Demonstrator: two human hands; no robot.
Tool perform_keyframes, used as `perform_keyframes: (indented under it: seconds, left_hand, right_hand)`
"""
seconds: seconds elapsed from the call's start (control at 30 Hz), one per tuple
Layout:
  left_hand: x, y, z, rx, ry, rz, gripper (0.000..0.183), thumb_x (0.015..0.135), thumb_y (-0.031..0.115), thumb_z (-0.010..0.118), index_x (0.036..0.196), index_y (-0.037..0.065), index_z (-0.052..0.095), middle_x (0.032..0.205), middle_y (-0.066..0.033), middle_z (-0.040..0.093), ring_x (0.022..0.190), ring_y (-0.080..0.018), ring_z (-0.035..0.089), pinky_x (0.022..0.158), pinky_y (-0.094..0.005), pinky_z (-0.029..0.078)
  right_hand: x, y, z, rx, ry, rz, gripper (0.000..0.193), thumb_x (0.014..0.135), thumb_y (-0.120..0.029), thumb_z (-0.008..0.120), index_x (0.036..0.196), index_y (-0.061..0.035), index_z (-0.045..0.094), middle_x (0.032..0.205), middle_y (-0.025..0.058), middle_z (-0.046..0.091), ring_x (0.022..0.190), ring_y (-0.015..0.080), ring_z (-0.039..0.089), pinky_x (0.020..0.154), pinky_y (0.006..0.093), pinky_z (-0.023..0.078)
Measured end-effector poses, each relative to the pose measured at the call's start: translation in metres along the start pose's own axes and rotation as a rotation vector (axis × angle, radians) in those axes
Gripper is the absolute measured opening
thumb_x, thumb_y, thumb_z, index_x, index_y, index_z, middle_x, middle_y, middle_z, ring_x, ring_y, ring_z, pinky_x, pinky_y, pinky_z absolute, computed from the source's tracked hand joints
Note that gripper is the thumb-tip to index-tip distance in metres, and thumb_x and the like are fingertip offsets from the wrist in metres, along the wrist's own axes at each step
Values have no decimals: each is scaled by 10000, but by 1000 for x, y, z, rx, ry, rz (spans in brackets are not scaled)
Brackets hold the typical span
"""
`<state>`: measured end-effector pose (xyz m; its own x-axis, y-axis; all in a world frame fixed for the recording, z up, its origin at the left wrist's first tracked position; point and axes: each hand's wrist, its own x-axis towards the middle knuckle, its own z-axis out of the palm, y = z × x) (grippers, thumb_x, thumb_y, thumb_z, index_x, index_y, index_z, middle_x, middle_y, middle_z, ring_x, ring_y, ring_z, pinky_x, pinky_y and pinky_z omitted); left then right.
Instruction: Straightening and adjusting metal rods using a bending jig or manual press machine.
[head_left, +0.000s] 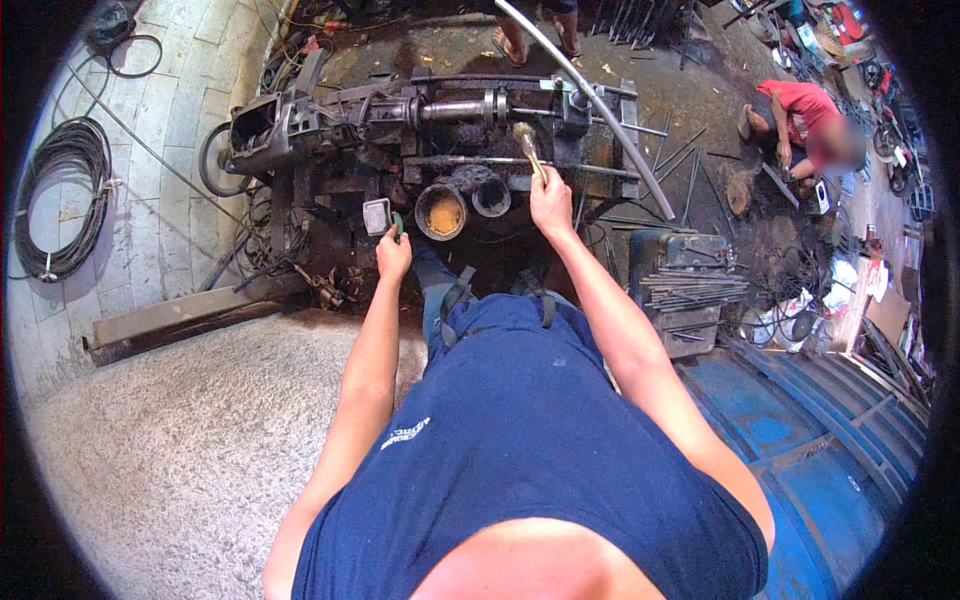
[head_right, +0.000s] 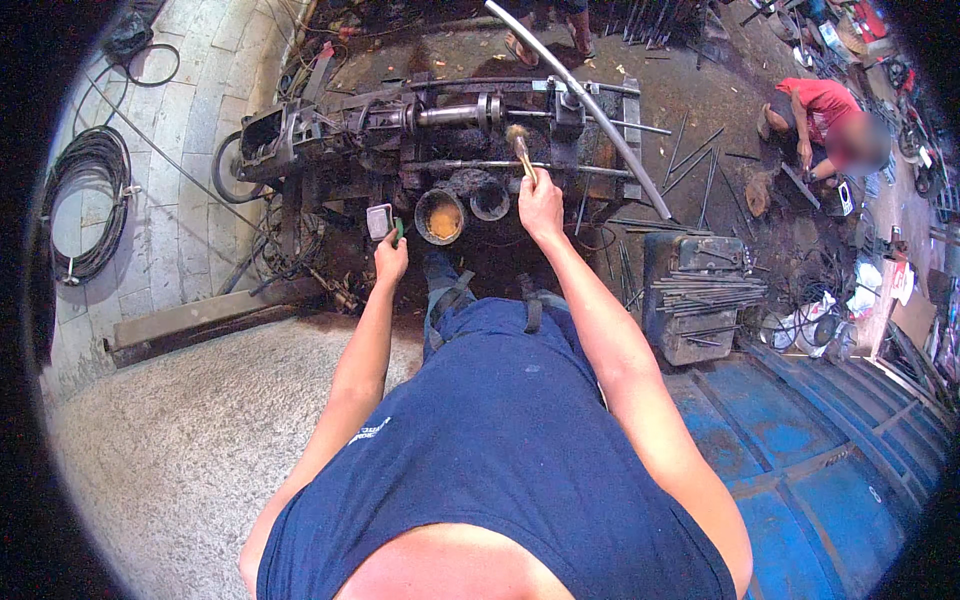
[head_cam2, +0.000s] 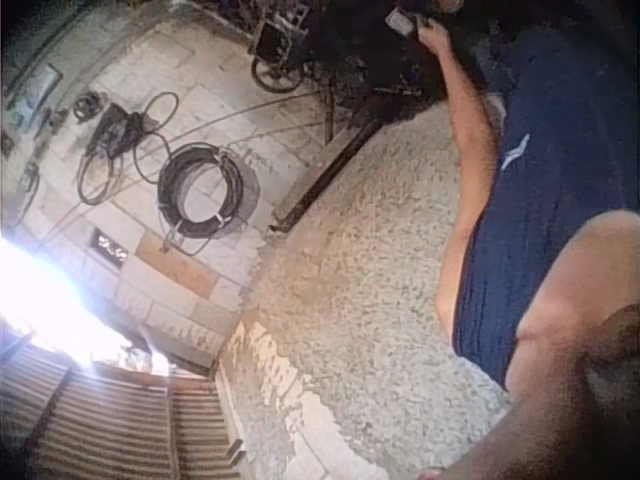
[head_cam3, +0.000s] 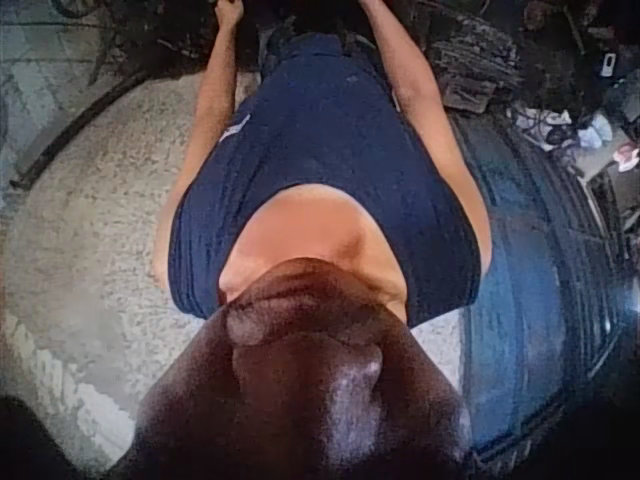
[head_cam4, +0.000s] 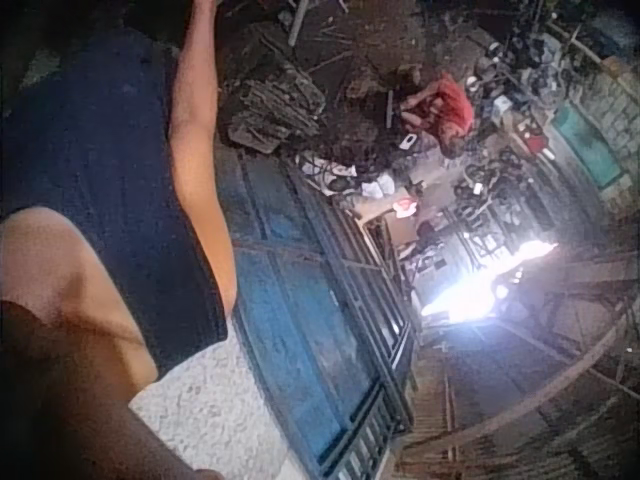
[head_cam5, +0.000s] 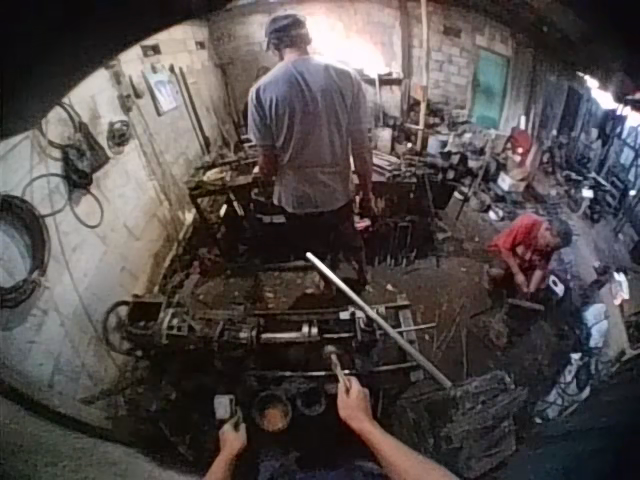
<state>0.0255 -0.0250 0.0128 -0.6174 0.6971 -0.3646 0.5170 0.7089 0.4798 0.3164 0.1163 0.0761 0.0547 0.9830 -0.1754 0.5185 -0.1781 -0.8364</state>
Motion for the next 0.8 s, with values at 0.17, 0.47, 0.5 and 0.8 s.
perform_keyframes:
  seconds: [0.17,0.47,0.5,0.8]
  left_hand:
    - [1,-3,1,-15,4,23,427,857,259,568,1251,93,562,1082,-247,621,1028,-372,601,886,-428,469]
    - [-2,0,-1,0,12,24,423,855,250,569,1244,82,566,1074,-252,622,1024,-372,603,885,-428,468]
    - [-2,2,-2,1,6,14,423,856,247,567,1246,83,565,1076,-251,622,1026,-371,603,888,-425,466]
    - [-7,11,-8,0,-18,-7,424,859,239,563,1249,72,561,1087,-253,619,1036,-362,603,896,-403,465]
  right_hand:
    - [1,-2,0,16,1,-1,302,909,-245,489,1100,-25,567,882,251,632,888,420,612,744,491,468]
    - [13,-8,4,-25,20,-7,300,904,-258,491,1071,-24,575,861,242,638,868,418,618,744,494,470]
    - [20,-9,6,-21,35,-14,303,904,-260,488,1075,-25,574,865,243,639,870,422,617,748,494,471]
    - [49,-19,15,-169,-43,51,328,899,-278,471,1095,-35,571,939,273,629,919,428,604,806,517,460]
